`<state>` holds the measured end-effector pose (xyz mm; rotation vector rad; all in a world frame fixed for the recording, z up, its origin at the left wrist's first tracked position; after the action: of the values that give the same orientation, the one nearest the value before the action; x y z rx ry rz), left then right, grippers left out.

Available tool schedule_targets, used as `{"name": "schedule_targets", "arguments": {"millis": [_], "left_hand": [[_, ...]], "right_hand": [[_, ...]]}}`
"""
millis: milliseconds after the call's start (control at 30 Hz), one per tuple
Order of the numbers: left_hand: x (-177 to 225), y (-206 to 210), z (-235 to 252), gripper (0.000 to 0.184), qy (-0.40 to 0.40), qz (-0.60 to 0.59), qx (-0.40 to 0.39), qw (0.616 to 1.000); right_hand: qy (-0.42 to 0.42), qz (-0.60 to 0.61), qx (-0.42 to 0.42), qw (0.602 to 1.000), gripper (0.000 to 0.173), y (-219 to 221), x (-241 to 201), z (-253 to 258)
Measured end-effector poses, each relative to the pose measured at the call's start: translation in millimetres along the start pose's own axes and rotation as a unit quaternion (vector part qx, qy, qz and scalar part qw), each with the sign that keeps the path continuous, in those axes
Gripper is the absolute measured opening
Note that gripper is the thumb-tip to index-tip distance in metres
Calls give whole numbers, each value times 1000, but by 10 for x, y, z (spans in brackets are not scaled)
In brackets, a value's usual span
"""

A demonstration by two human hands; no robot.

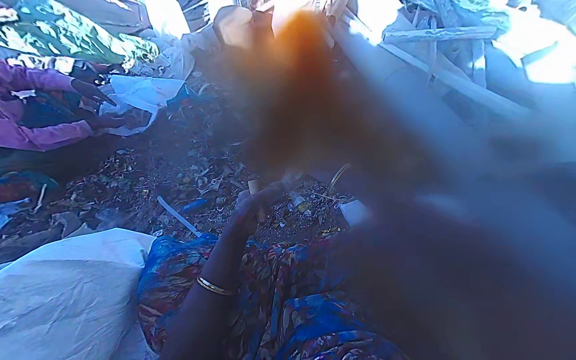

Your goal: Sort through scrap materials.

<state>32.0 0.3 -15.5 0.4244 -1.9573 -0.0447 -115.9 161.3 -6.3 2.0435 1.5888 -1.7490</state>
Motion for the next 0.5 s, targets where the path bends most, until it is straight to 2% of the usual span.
{"name": "schedule_targets", "arguments": {"millis": [67,167,267,400,500], "left_hand": [[-4,-44,33,3,6,-25,13,1000],[58,-54,68,9,8,-64,29,998],[65,-81,90,17,40,-106,24,993],[130,-36,32,25,75,-120,-6,990],[128,-18,15,19,99,-116,-52,987]], "right_hand": [[-11,-7,-9,1000,64,-56,-36,38],[-21,-62,48,997,73,-218,-63,58],[-10,-85,92,992,71,-362,27,29],[3,-110,26,994,72,-464,123,-15],[0,-108,-12,994,73,-467,143,-30]]}}
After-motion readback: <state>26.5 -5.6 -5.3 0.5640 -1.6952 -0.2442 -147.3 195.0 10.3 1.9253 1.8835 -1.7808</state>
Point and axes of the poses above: each hand's wrist, its own z-axis towards the middle knuckle, its own y-axis out of the palm, x = y × z, the point moved 2 cm from there along z, towards the middle knuckle, and after that the axes turned 9 degrees about -x, right-handed, at the moved point
